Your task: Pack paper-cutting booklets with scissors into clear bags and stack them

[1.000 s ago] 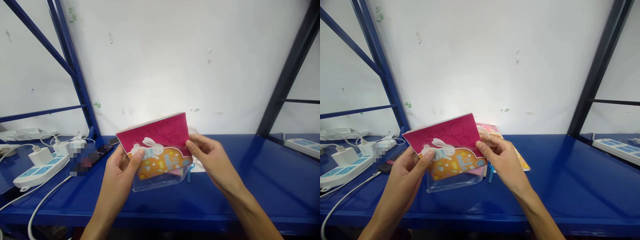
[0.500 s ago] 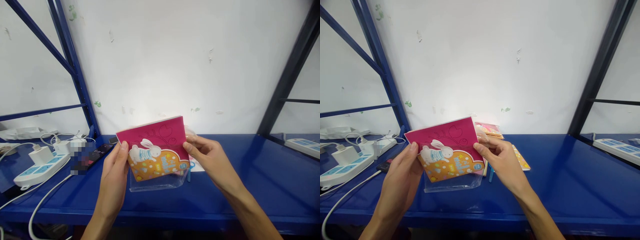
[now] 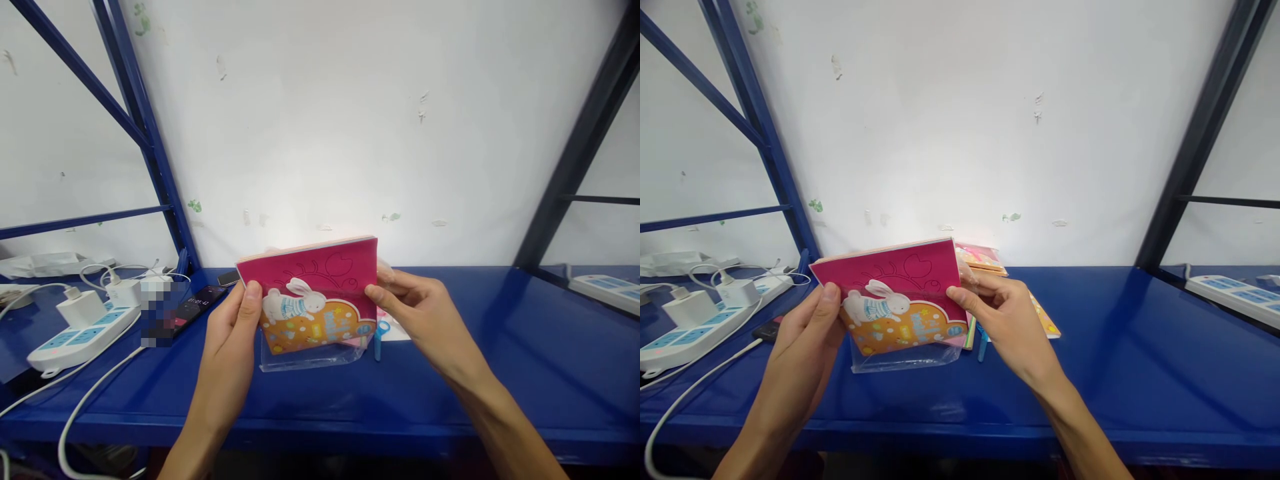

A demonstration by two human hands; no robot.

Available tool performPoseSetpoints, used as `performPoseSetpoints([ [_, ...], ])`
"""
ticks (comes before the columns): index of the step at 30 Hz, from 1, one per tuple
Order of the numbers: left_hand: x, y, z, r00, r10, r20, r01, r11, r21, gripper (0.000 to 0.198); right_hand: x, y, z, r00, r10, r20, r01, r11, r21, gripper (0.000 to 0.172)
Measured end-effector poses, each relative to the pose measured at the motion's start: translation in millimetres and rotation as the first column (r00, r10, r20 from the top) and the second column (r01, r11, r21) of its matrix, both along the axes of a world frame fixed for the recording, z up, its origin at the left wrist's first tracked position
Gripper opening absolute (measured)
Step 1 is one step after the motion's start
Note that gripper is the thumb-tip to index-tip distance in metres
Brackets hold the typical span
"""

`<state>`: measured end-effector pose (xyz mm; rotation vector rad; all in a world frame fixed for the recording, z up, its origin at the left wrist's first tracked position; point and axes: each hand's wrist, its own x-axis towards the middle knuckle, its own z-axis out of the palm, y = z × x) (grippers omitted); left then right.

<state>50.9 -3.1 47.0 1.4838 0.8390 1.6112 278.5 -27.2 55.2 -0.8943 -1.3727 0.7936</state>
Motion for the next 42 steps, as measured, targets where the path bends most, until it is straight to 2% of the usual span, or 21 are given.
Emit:
performPoseSetpoints([
  [3,0.8,1.4,1.2,0.999,-0.041,-0.007,0.041,0.999,-0.007,0.035,0.0,-1.1,1.2,1.000,0.000,0.016,0.000,1.000,0.008,0.024],
  [6,1.5,0.1,4.9,0.996,0.022,-0.092,-0.022,1.000,0.001,0.033,-1.0,-1.5,1.5,0.999,-0.024,0.028,0.024,1.000,0.005,0.028],
  [10,2.3,-3.6,8.4,0.966,0.113,-0.232,-0.111,0.994,0.022,0.036,-2.0,-0.3,-0.5,1.000,0.014,-0.013,-0.014,1.000,0.022,0.025],
  [12,2.9,-4.3,8.3,0.974,0.079,-0.213,-0.079,0.997,0.006,0.037,-1.7,0.5,-1.6,0.999,0.024,-0.038,-0.023,0.999,0.025,0.022],
  [15,4.0,-4.1,7.5,0.992,-0.002,-0.124,-0.007,0.998,-0.067,0.051,-0.8,1.2,-2.1,0.999,0.014,-0.047,-0.013,1.000,0.013,0.022],
  [19,4.4,-4.8,8.8,0.997,-0.025,-0.078,0.017,0.995,-0.097,0.057,0.0,2.2,-1.2,0.997,-0.078,0.026,0.077,0.997,0.033,0.024],
  [23,3.0,-4.4,9.4,0.996,-0.061,-0.070,0.053,0.993,-0.105,0.052,-0.1,5.4,-3.3,0.989,-0.117,0.089,0.113,0.992,0.047,0.024],
  [28,-1.6,1.9,6.8,0.983,-0.031,-0.181,0.024,0.999,-0.041,0.030,1.3,10.7,-8.7,0.975,-0.017,0.222,0.022,1.000,-0.019,0.024],
  [32,-1.9,4.0,5.2,0.966,0.017,-0.256,-0.014,1.000,0.011,0.025,10.9,9.6,-5.2,0.937,0.075,0.341,-0.038,0.993,-0.112,0.032],
  [37,1.8,3.9,3.7,0.954,0.078,-0.289,-0.062,0.996,0.063,0.024,40.7,6.9,4.5,0.887,0.063,0.457,0.026,0.982,-0.185,0.041],
  [40,2.9,5.8,3.3,0.944,0.094,-0.318,-0.068,0.993,0.091,0.022,60.3,10.7,0.7,0.805,0.089,0.586,0.065,0.970,-0.235,0.045],
  [42,3.4,6.8,2.9,0.935,0.106,-0.337,-0.073,0.991,0.109,0.023,68.8,15.5,-8.5,0.708,0.101,0.699,0.155,0.943,-0.293,0.049],
])
